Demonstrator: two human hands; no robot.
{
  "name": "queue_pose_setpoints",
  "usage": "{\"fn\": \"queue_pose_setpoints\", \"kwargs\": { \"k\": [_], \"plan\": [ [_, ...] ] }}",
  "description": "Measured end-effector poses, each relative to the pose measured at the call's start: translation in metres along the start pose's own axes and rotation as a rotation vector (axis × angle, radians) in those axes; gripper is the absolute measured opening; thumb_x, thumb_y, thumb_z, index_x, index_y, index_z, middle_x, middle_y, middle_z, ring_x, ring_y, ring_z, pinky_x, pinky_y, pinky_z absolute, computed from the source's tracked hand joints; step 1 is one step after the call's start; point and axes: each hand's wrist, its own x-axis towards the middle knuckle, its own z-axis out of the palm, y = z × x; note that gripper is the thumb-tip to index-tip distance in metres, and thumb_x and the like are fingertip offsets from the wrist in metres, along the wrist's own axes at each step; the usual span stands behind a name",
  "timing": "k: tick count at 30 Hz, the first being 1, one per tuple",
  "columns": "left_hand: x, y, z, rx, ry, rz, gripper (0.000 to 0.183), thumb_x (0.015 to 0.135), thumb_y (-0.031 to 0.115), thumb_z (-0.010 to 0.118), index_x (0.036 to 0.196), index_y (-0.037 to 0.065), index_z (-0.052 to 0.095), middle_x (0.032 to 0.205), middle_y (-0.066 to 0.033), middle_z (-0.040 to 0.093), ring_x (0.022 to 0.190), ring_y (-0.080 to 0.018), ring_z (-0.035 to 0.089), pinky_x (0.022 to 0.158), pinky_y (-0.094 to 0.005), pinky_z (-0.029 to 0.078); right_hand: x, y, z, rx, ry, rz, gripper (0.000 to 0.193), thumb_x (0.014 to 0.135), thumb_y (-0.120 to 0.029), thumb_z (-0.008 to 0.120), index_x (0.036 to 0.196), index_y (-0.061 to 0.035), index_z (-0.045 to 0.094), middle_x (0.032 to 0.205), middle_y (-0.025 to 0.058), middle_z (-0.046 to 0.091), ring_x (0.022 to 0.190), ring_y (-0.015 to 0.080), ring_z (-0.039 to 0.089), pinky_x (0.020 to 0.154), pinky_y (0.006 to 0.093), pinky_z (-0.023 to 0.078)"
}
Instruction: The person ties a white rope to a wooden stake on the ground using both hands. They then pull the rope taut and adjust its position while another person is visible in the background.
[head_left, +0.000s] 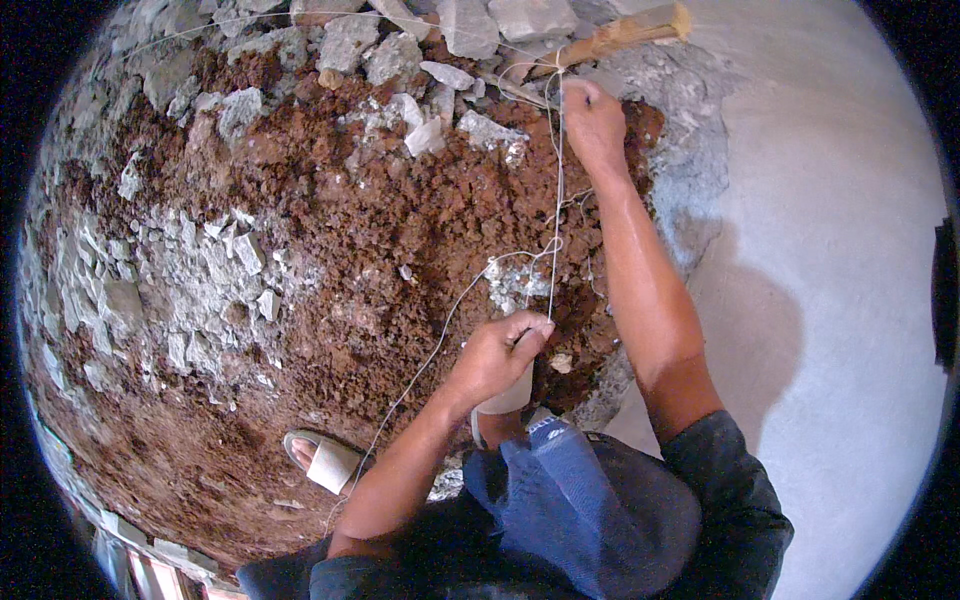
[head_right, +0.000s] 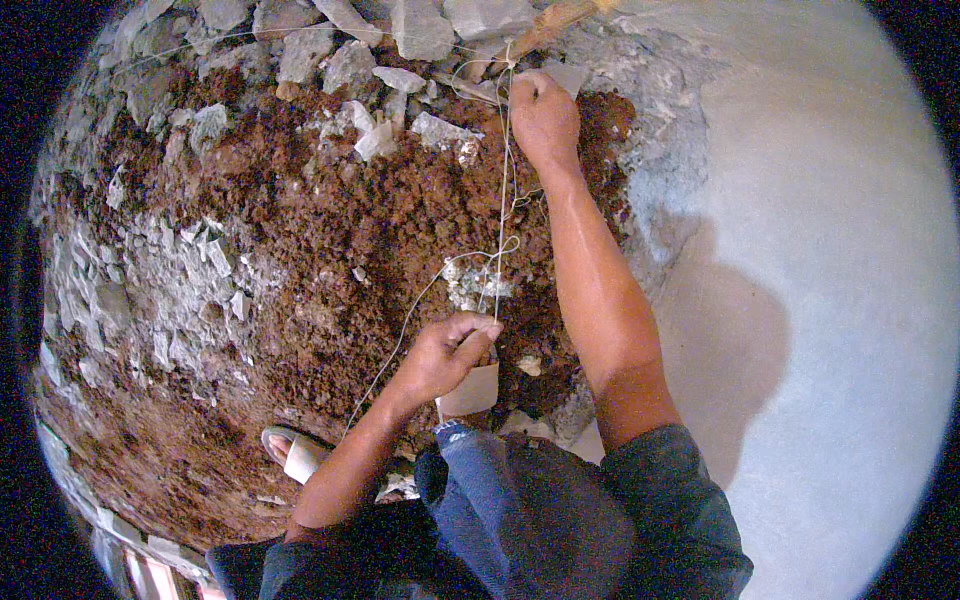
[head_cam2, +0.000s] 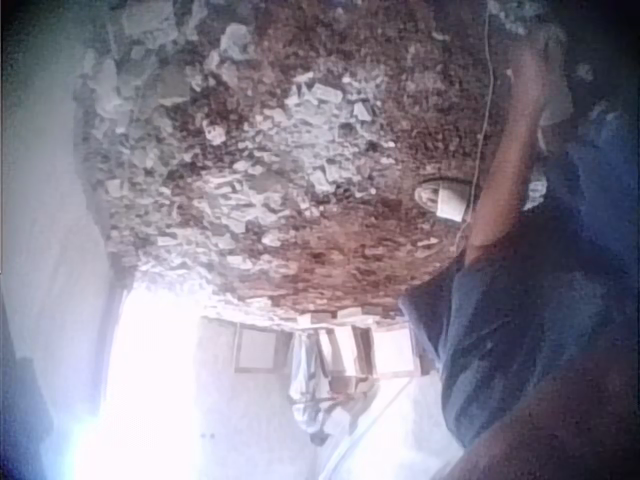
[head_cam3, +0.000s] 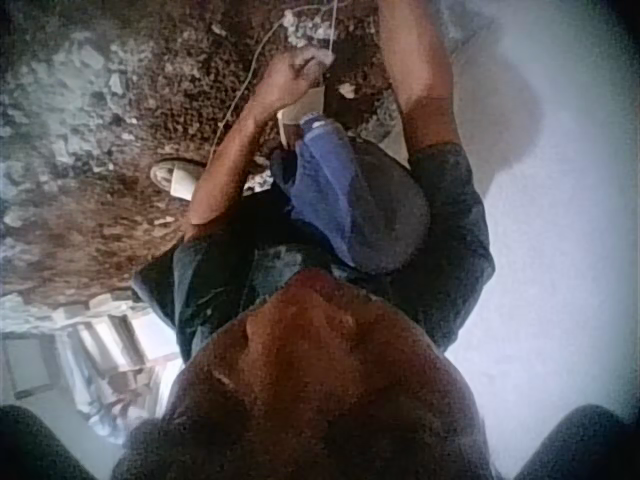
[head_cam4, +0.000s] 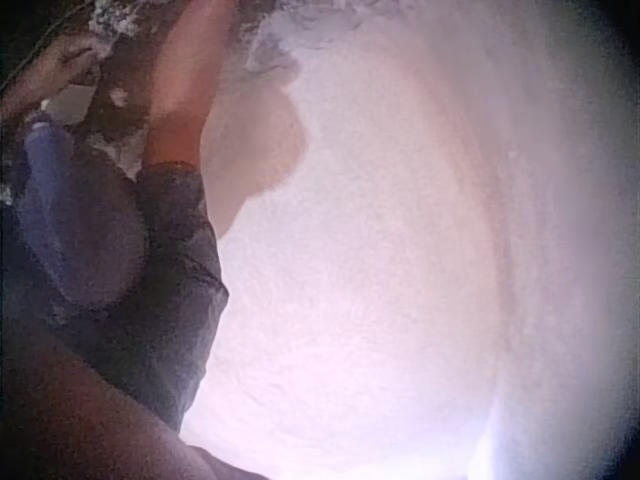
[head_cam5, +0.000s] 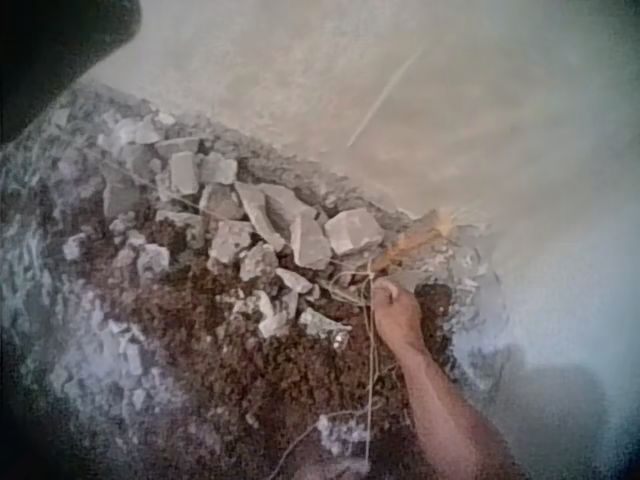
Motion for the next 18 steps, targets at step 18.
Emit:
{"fn": "queue_pose_setpoints", "kwargs": {
  "k": [18],
  "plan": [
    [-0.007, 0.05, -0.095, -0.245, 0.244, -0.18, 0.017, 0.091, 0.017, 0.06, 0.099, 0.003, 0.066, 0.065, 0.0082, 0.05, 0.054, -0.0014, 0.038, 0.048, -0.0185, 0.029, -0.052, 0.028, -0.221, -0.1, -0.401, 0.284, 0.033, 0.087, -0.036, 0.062, 0.097, -0.0055, 0.069, 0.076, 0.0029, 0.064, 0.067, 0.0115, 0.055, 0.063, 0.0286, 0.046]
  ]
}}
